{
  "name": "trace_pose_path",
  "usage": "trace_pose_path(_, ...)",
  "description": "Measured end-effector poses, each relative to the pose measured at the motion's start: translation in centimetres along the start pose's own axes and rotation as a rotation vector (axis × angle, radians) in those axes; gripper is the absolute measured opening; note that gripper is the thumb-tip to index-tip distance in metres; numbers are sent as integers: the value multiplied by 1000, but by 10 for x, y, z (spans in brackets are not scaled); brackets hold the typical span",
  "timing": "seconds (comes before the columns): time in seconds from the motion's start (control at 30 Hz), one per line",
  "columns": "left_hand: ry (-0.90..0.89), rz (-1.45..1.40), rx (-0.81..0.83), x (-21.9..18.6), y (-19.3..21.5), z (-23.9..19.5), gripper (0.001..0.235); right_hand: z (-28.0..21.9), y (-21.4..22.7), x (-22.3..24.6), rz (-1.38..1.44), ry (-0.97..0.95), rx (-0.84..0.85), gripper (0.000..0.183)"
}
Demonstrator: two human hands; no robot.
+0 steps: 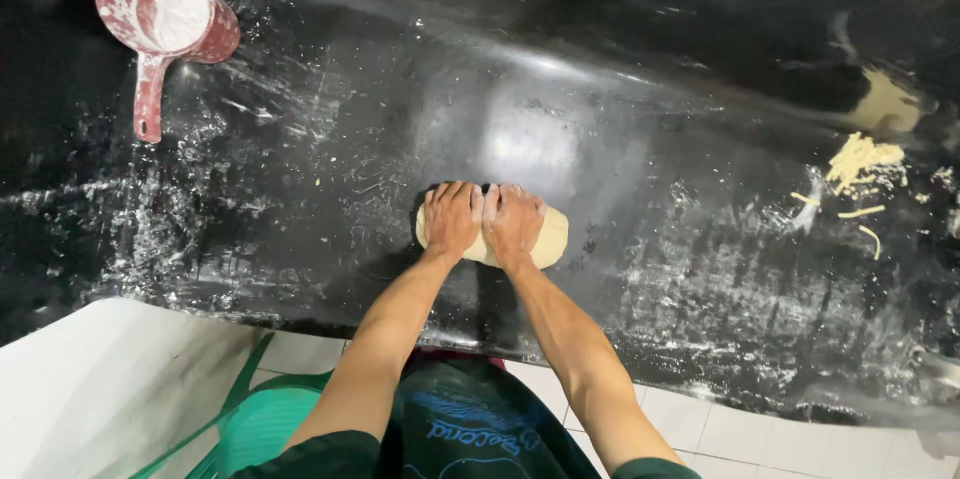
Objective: Kneading a ball of dough on a floured countertop using both hands
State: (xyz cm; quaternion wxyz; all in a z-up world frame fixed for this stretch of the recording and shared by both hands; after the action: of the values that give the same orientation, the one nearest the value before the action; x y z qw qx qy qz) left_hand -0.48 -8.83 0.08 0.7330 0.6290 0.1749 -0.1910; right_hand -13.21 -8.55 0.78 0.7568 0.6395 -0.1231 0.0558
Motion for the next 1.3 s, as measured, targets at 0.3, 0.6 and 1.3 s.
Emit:
trace_pose_path(0.3, 343, 12, 468, 17, -34, 41, 57, 50, -29, -10, 78, -163, 293, 49)
trace_pose_path(0.6, 319, -89, 315, 4, -21, 63, 57, 77, -18, -1, 126, -260, 355, 64)
trace_pose_path(1.3, -191, -29, -87, -73, 13, -45, 36, -76, 88, -44, 273, 191, -130, 9)
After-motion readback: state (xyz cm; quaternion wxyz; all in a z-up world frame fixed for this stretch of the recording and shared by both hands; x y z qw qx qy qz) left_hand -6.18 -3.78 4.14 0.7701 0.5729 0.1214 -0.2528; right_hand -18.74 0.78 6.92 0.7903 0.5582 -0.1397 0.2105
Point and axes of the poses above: each hand's wrist, its own z-axis towards the middle knuckle, its own y-axis out of the back of the hand, x = y × z, the point moved 7 cm from there along z, towards the middle knuckle, and after that the axes turned 1 degree about y, right-handed, at the moved point
